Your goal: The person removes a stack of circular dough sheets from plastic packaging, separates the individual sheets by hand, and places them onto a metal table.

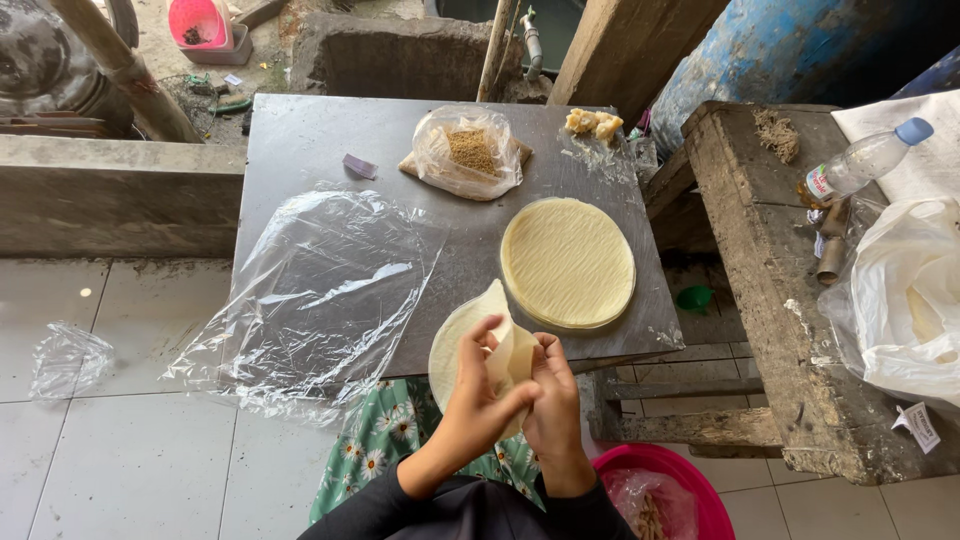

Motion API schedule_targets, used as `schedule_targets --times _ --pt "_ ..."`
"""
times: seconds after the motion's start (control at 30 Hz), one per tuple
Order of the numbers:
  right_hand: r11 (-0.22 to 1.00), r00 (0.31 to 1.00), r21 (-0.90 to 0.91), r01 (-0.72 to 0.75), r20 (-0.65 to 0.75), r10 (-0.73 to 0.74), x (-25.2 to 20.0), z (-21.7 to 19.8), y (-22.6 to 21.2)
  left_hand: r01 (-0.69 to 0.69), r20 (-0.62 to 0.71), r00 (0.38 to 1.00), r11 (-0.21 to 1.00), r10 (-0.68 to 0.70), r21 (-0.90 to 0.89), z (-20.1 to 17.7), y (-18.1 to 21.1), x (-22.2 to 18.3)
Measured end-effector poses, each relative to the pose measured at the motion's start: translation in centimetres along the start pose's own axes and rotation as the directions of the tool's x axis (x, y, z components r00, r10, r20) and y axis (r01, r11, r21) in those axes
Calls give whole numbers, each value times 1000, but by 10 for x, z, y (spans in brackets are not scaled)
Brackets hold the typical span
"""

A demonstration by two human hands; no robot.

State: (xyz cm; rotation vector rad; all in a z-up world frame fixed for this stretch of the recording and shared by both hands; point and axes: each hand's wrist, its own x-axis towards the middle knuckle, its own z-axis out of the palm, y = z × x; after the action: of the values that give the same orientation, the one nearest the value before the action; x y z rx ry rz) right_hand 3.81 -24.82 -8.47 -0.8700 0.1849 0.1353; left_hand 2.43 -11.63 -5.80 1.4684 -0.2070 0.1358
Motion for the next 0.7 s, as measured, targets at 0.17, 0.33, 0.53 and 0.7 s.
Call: schedule_targets --times 0.17,0.33,0.53,0.7 --pt "884 939 -332 329 211 -270 -21 8 -8 -199 -125 965 955 229 219 -2 14 5" --pt "614 896 -660 433 244 -370 -20 14 -8 -194 -181 952 945 246 262 -5 18 5" --pt "709 839 -500 496 66 -540 -7 -5 -11 -268 -229 917 930 327 252 -12 15 7" --pt "826 872 -337 451 -30 -488 6 -31 -34 14 -214 976 994 -37 -109 -29 12 9"
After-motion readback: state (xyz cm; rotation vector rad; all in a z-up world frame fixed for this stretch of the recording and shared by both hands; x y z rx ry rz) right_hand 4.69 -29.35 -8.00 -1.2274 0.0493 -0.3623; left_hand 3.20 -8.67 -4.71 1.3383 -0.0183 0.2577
